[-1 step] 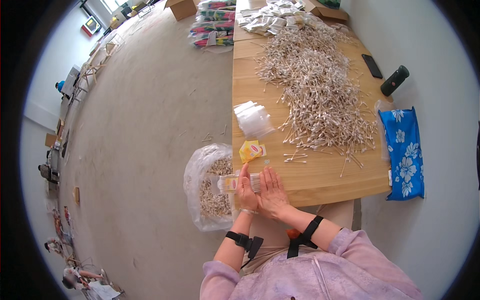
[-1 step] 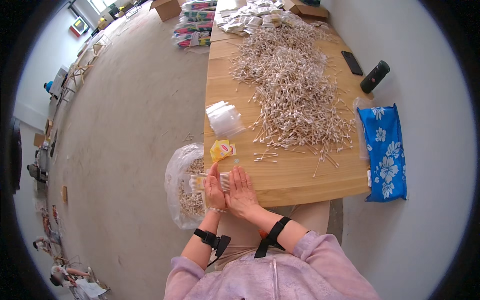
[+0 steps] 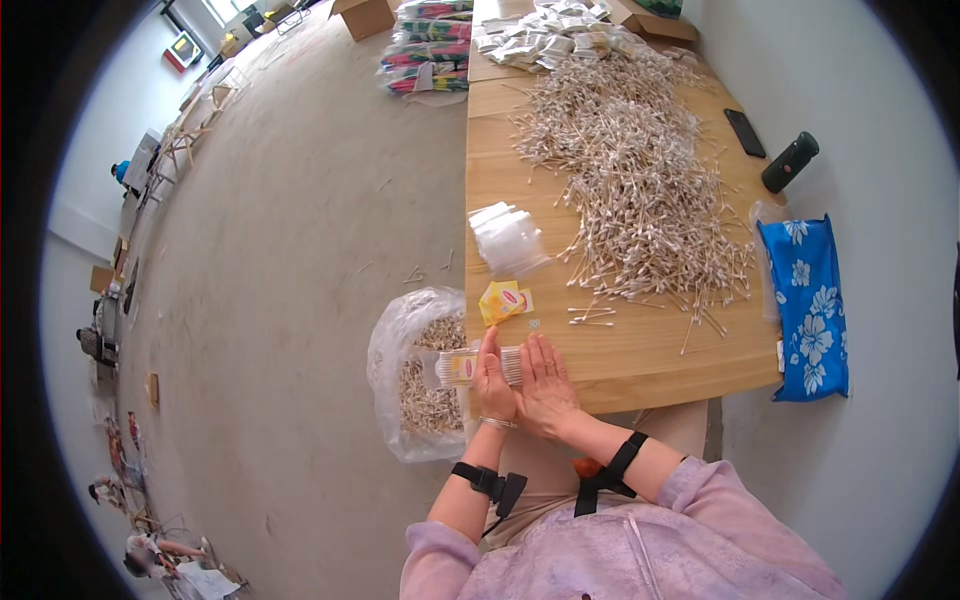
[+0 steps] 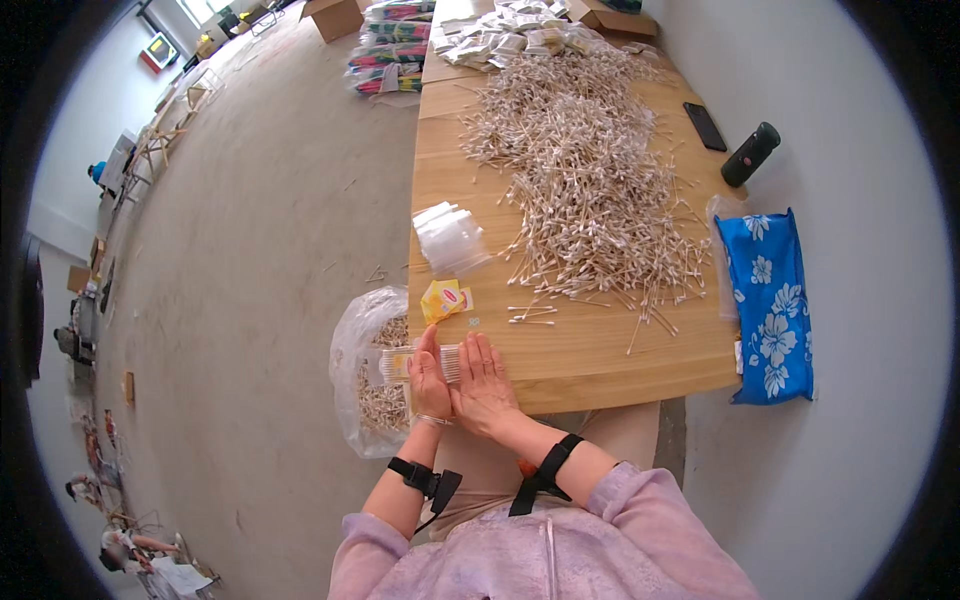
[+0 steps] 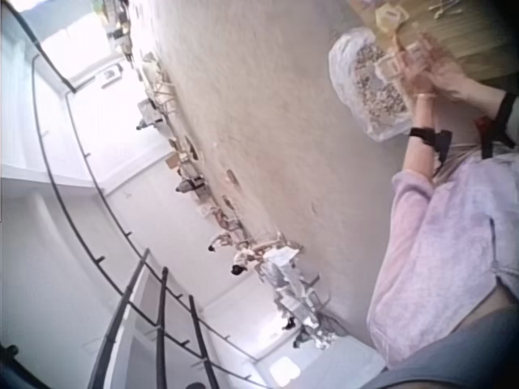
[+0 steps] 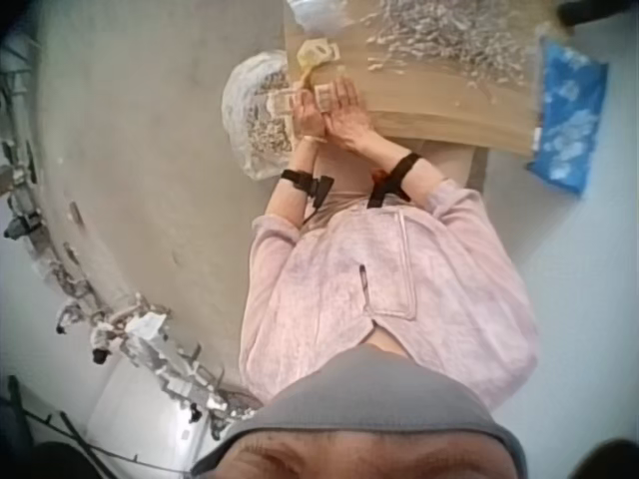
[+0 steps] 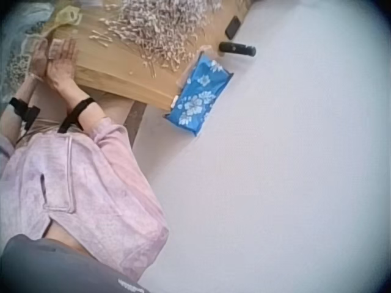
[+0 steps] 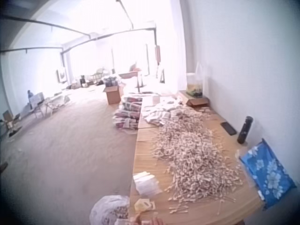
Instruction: Packing a specific quantity of cotton swabs into small plastic bags.
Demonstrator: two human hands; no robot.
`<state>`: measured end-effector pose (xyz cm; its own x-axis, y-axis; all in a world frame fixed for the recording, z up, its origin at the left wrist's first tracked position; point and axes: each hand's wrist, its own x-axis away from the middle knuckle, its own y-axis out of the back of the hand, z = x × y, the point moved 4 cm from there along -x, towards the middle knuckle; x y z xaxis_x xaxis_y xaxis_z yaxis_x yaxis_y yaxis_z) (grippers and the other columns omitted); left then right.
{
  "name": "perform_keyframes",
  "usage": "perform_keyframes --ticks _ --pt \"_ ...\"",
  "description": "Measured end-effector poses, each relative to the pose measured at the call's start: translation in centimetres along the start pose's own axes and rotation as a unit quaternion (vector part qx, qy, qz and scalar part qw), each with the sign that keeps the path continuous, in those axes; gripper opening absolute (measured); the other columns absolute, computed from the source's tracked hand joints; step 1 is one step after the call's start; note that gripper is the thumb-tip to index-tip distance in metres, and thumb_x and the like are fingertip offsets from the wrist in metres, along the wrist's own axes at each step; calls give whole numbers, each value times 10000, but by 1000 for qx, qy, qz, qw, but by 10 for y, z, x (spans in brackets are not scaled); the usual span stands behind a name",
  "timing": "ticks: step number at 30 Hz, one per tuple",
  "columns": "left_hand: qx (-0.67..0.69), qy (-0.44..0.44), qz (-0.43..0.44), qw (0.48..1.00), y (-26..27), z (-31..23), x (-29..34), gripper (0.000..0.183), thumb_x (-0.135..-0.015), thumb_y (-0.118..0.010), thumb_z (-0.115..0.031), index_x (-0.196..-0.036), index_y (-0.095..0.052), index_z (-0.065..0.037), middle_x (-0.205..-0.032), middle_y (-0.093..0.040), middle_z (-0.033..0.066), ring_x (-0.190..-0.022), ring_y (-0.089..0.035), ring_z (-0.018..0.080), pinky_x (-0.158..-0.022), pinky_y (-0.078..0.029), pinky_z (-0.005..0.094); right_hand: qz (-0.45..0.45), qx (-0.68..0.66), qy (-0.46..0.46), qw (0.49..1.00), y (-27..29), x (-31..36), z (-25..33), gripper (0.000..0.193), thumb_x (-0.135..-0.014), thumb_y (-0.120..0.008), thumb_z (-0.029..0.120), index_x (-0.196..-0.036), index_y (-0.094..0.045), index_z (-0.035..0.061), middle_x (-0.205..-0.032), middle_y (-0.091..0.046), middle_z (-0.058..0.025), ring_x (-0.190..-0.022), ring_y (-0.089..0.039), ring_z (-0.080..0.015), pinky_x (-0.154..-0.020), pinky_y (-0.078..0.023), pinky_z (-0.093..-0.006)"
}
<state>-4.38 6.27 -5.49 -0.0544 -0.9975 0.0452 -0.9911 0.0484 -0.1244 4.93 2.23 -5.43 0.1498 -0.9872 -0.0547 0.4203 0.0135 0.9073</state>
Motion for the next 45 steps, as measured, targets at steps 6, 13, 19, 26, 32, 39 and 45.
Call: perform_keyframes --ticks 6,13,19,26,32,39,45 --pt "20 17 3 1000 5 1 0 469 -1015 -350 -284 -1339 -421 47 -1379 -446 140 -1313 -370 210 -1116 -243 330 33 -10 23 999 1 5 2 771 -877 -461 366 -1424 -162 -88 -1519 -106 -243 -1432 -54 -361 -1159 -38 -463" --pt "39 24 8 999 10 4 -6 491 -1027 -333 -320 -1336 -423 50 -1377 -449 133 -1311 -370 199 -1117 -242 329 -30 46 -17 998 -10 -3 7 766 -878 -451 364 -1423 -163 -90 -1508 -134 -250 -1426 -74 -380 -1157 -34 -471" --pt "111 8 2 994 8 10 -9 515 -1023 -336 -352 -1331 -423 52 -1371 -451 121 -1294 -381 191 -1114 -250 333 -7 32 -30 999 -7 -4 8 767 -875 -454 360 -1419 -164 -95 -1506 -128 -260 -1425 -61 -388 -1157 -23 -475" --pt "70 -1 -15 997 18 11 -7 461 -1026 -340 -306 -1323 -446 32 -1363 -469 123 -1288 -405 201 -1097 -281 331 25 -5 7 1000 0 0 14 815 -863 -462 385 -1429 -122 -93 -1513 -74 -271 -1428 -15 -394 -1156 -7 -475" --pt "-261 -108 22 959 5 -34 -3 380 -966 -426 -125 -1320 -453 10 -1367 -461 195 -1313 -393 329 -1101 -269 385 29 99 -15 995 -9 -2 5 855 -865 -470 416 -1435 -94 -98 -1519 -43 -269 -1429 10 -389 -1156 16 -470" --pt "-526 -160 -166 818 104 -25 -20 443 -951 -481 -213 -1328 -426 12 -1295 -514 201 -1195 -493 344 -1020 -368 403 47 16 -16 999 -4 -6 23 884 -862 -506 426 -1433 -88 -104 -1516 -34 -278 -1429 16 -387 -1157 12 -472" --pt "-351 43 -77 932 118 11 -36 414 -979 -472 -379 -1050 -598 10 -887 -653 109 -794 -600 185 -735 -476 310 40 20 -11 999 -5 -8 24 894 -860 -513 426 -1433 -79 -106 -1516 -28 -277 -1428 21 -384 -1159 16 -470"
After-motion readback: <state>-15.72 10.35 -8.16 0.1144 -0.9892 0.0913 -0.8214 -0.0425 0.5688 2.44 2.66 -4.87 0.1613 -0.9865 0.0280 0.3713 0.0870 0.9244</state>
